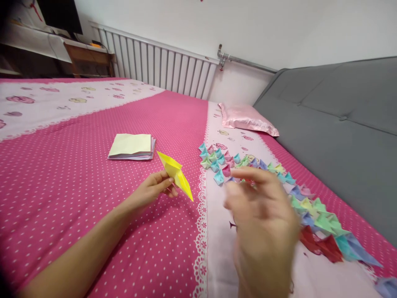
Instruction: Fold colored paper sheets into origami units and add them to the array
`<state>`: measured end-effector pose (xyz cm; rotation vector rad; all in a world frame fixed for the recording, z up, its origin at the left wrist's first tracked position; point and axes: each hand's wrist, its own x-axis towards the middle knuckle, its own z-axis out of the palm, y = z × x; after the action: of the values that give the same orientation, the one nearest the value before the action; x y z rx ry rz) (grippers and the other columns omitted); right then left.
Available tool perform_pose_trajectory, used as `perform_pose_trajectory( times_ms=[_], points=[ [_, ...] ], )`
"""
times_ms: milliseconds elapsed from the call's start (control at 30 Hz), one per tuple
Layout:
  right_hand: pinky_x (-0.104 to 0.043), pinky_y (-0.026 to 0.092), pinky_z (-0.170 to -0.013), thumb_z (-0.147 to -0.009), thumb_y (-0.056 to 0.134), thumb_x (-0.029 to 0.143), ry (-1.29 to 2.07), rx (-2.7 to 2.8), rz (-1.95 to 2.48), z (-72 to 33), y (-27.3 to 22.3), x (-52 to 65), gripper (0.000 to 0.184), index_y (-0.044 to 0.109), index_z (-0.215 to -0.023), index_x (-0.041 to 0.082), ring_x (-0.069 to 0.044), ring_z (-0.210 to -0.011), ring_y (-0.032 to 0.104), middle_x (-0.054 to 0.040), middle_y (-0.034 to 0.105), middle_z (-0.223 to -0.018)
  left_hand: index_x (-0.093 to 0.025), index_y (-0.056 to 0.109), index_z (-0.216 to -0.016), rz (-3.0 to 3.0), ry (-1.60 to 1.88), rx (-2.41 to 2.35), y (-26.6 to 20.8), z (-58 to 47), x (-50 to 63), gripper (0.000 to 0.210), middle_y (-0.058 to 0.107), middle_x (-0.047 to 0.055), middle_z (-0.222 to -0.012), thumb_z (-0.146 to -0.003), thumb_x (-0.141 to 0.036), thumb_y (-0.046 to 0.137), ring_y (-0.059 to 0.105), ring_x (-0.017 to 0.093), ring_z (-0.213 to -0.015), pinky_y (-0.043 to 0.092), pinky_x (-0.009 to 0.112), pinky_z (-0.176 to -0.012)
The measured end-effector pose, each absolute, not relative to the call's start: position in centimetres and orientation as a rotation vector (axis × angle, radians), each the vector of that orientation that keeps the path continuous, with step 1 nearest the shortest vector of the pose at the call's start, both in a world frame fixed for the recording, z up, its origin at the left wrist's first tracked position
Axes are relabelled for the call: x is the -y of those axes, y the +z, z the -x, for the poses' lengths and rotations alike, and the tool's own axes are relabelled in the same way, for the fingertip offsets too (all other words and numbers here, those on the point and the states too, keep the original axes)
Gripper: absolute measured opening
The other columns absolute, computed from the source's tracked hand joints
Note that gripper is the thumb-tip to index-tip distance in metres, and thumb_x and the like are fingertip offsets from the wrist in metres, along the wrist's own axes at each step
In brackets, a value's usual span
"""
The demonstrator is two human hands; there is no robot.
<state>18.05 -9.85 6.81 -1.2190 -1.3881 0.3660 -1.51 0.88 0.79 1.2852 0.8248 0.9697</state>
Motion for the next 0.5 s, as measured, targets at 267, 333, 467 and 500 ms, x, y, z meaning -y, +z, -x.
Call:
perform_pose_trajectory(
  times_ms=[267,333,467,500],
  points=[
    [-0.032,0.049,-0.073,-0.074,0.060,0.025,0.799,1.546,1.355,-15.3,6.8,4.8,0.029,0.060,-0.103,0.023,-0.017,-0.084,0.058,-0.0051,0.062,-0.103,-0.014,0.057,-0.081,-1.358,0.949,-0.747,0.7,1.5,-1.0,0.017,0.059,-0.001,-0.068,-0.077,-0.031,0.057,0.056,0.009,-0.056,0.045,0.024,-0.058],
    [-0.032,0.049,-0.074,-0.074,0.060,0.023,0.812,1.532,1.359,-15.6,6.6,4.8,0.030,0.059,-0.104,0.023,-0.016,-0.084,0.058,-0.0047,0.062,-0.104,-0.014,0.057,-0.082,-1.368,0.944,-0.738,0.8,1.5,-0.9,0.018,0.059,-0.001,-0.068,-0.078,-0.031,0.056,0.056,0.009,-0.056,0.045,0.024,-0.058],
    [-0.031,0.050,-0.073,-0.072,0.059,0.019,0.854,1.540,1.344,-15.5,6.8,4.9,0.030,0.060,-0.102,0.023,-0.015,-0.082,0.059,-0.0039,0.062,-0.105,-0.014,0.057,-0.083,-1.397,0.936,-0.729,0.8,1.5,-0.9,0.018,0.059,-0.001,-0.070,-0.080,-0.031,0.054,0.056,0.009,-0.059,0.045,0.024,-0.060],
    [-0.031,0.050,-0.072,-0.072,0.059,0.019,0.863,1.539,1.342,-15.5,6.8,4.8,0.029,0.060,-0.101,0.023,-0.015,-0.081,0.059,-0.0038,0.063,-0.104,-0.015,0.057,-0.083,-1.400,0.932,-0.727,0.8,1.5,-0.9,0.018,0.059,-0.001,-0.070,-0.080,-0.032,0.053,0.056,0.009,-0.059,0.045,0.024,-0.060]
  ],
)
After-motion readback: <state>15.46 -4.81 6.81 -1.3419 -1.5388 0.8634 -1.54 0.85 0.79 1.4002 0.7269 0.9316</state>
